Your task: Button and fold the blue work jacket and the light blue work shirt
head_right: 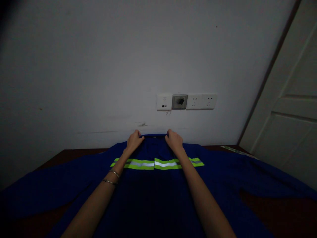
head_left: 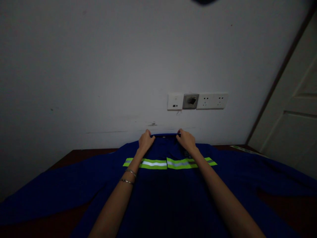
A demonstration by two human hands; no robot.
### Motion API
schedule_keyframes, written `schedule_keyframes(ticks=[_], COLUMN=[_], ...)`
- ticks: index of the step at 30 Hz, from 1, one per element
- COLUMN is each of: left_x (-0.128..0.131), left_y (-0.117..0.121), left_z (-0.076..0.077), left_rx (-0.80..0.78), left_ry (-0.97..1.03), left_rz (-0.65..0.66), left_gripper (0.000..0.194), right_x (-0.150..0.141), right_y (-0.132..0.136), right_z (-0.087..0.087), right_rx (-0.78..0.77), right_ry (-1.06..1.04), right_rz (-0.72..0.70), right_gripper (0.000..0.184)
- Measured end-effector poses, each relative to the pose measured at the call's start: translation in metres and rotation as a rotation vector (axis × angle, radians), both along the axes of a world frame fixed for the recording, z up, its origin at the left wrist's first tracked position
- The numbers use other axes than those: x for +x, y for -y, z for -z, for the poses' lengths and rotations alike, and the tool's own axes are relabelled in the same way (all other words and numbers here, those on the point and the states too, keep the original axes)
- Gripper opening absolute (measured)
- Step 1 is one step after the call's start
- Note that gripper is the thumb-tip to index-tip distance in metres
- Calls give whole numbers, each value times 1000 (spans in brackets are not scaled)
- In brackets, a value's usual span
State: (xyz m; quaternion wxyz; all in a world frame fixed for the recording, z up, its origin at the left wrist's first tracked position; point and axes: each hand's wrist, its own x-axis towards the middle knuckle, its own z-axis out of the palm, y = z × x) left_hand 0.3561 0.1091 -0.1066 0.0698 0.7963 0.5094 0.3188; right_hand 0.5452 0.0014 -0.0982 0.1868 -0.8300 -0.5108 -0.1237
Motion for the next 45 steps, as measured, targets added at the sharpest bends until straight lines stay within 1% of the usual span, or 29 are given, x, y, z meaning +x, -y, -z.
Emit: schedule_keyframes(ticks=[1, 2, 4, 6, 7, 8, 9, 11, 13, 15, 19, 22, 27, 31, 34, 37, 40, 42, 45], left_x=[-1, -1, 1, 5, 7, 9, 11, 14, 15, 16, 14, 13, 15, 15, 14, 17, 21, 22, 18], left_y=[3, 5, 8, 12, 14, 16, 19, 24, 27, 27, 22, 19, 23, 24, 23, 23, 25, 26, 24], left_z=[-6, -10, -13, -9, -5, -1, 3, 10, 14, 16, 19, 20, 18, 18, 22, 27, 30, 30, 25], left_rx=[19, 8, -79, -213, -269, -304, -323, -324, -320, -328, -417, -511, -604, -658, -671, -618, -556, -535, -562], left_ry=[-49, -98, -189, -258, -279, -293, -304, -323, -335, -333, -304, -204, -117, -130, -191, -233, -305, -354, -363], left_rz=[54, 141, 362, 545, 601, 635, 652, 670, 693, 718, 754, 785, 790, 829, 861, 875, 829, 796, 778], left_gripper=[20, 17, 13, 15, 18, 22, 25, 30, 35, 38, 33, 32, 35, 31, 28, 26, 24, 26, 26], right_x=[-2, -5, -11, -17, -19, -21, -22, -21, -17, -12, 0, 6, 12, 12, 8, 3, -2, -5, -6], right_y=[-1, -2, -5, -7, -8, -9, -9, -8, -7, -6, -5, -6, -7, -5, -2, 1, 2, 1, -1], right_z=[-4, -7, -9, -4, -1, 3, 6, 11, 12, 10, 9, 10, 10, 7, 4, 3, 4, 6, 11], right_rx=[-6, -24, -104, -245, -320, -386, -440, -498, -510, -501, -484, -494, -471, -472, -517, -550, -549, -559, -595], right_ry=[-17, -47, -142, -261, -305, -331, -339, -317, -299, -298, -305, -340, -356, -345, -378, -450, -506, -503, -486], right_rz=[-46, -111, -299, -485, -539, -561, -558, -520, -499, -515, -584, -616, -628, -602, -570, -544, -510, -496, -496], right_gripper=[27, 23, 20, 22, 24, 25, 25, 26, 28, 32, 39, 42, 41, 41, 43, 35, 23, 18, 10])
